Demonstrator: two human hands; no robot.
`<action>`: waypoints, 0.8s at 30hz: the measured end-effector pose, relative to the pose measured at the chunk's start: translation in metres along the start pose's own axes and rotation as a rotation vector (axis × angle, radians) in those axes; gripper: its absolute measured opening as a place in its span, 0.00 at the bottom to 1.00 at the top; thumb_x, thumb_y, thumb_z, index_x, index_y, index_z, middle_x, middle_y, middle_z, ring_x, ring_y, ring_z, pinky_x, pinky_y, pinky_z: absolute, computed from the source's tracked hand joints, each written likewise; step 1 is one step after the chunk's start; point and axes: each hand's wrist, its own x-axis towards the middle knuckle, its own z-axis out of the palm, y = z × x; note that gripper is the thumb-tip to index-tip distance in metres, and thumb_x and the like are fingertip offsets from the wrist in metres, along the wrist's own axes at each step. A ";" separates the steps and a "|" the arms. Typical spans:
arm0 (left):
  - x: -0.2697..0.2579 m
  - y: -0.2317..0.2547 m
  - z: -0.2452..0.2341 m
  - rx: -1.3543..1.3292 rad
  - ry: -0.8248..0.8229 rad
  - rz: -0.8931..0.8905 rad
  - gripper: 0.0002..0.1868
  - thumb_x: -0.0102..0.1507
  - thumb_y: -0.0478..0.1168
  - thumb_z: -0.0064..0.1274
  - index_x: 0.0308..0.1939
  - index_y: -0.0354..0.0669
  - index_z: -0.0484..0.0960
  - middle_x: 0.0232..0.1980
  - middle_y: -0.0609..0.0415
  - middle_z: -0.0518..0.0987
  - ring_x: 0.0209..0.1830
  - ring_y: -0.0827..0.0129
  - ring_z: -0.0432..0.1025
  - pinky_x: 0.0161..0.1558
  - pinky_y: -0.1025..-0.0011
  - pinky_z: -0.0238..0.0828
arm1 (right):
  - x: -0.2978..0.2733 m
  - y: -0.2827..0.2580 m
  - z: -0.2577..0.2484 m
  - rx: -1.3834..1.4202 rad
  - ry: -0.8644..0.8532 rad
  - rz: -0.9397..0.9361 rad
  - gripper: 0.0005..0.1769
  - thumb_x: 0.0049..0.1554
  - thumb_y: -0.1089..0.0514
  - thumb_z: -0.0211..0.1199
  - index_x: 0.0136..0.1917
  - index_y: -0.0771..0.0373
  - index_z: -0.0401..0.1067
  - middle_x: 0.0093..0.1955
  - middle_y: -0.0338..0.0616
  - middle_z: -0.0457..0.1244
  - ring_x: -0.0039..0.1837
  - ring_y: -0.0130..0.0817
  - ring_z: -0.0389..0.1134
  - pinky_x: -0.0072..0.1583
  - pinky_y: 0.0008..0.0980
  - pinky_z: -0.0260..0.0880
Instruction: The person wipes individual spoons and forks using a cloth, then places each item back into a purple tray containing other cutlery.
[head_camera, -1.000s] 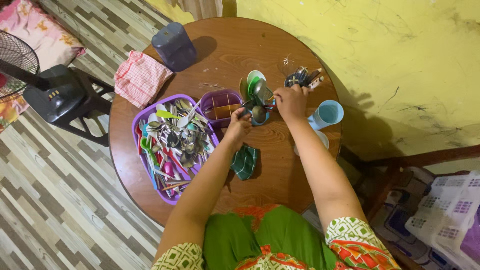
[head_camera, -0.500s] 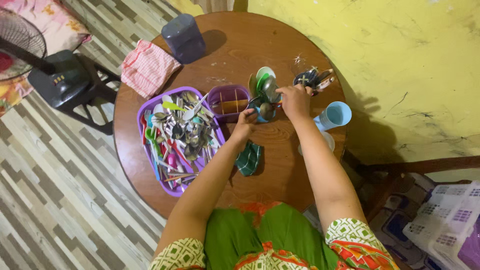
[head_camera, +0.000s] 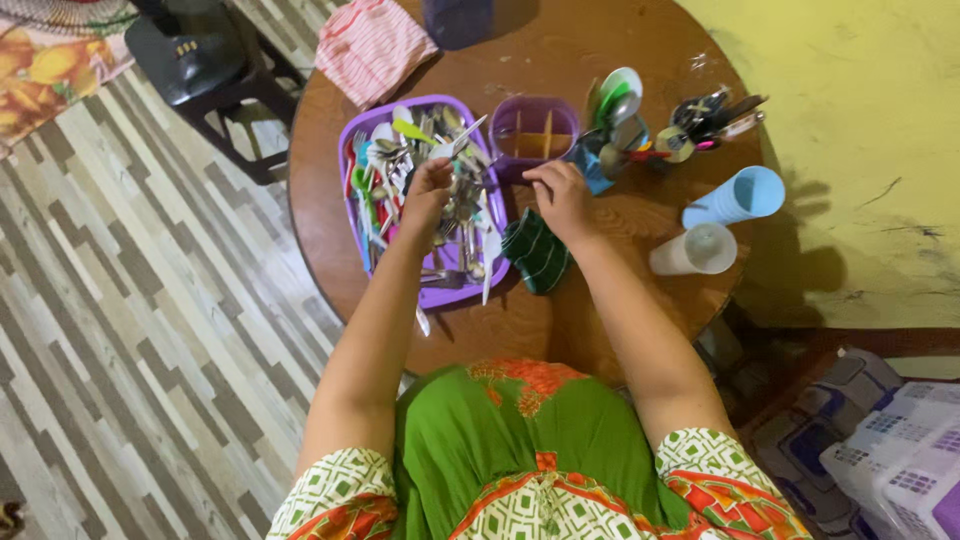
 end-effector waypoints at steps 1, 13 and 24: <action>-0.005 -0.005 -0.016 -0.001 0.008 -0.003 0.32 0.55 0.20 0.45 0.63 0.43 0.73 0.59 0.56 0.76 0.58 0.71 0.70 0.58 0.75 0.67 | -0.007 0.002 0.013 0.020 -0.055 0.024 0.10 0.55 0.68 0.64 0.50 0.60 0.78 0.50 0.47 0.68 0.55 0.49 0.68 0.59 0.43 0.68; -0.075 -0.066 -0.124 0.065 0.157 -0.146 0.31 0.54 0.20 0.44 0.61 0.40 0.75 0.58 0.57 0.79 0.57 0.74 0.74 0.57 0.77 0.68 | -0.082 0.018 0.142 0.077 -0.341 0.249 0.10 0.55 0.65 0.63 0.50 0.58 0.79 0.49 0.48 0.69 0.55 0.49 0.69 0.58 0.42 0.69; -0.099 -0.092 -0.155 0.210 0.088 -0.313 0.29 0.59 0.22 0.44 0.65 0.39 0.73 0.63 0.53 0.78 0.65 0.67 0.71 0.65 0.71 0.65 | -0.092 -0.007 0.238 0.010 -0.642 0.664 0.20 0.54 0.39 0.70 0.45 0.57 0.81 0.43 0.46 0.71 0.46 0.42 0.73 0.50 0.39 0.71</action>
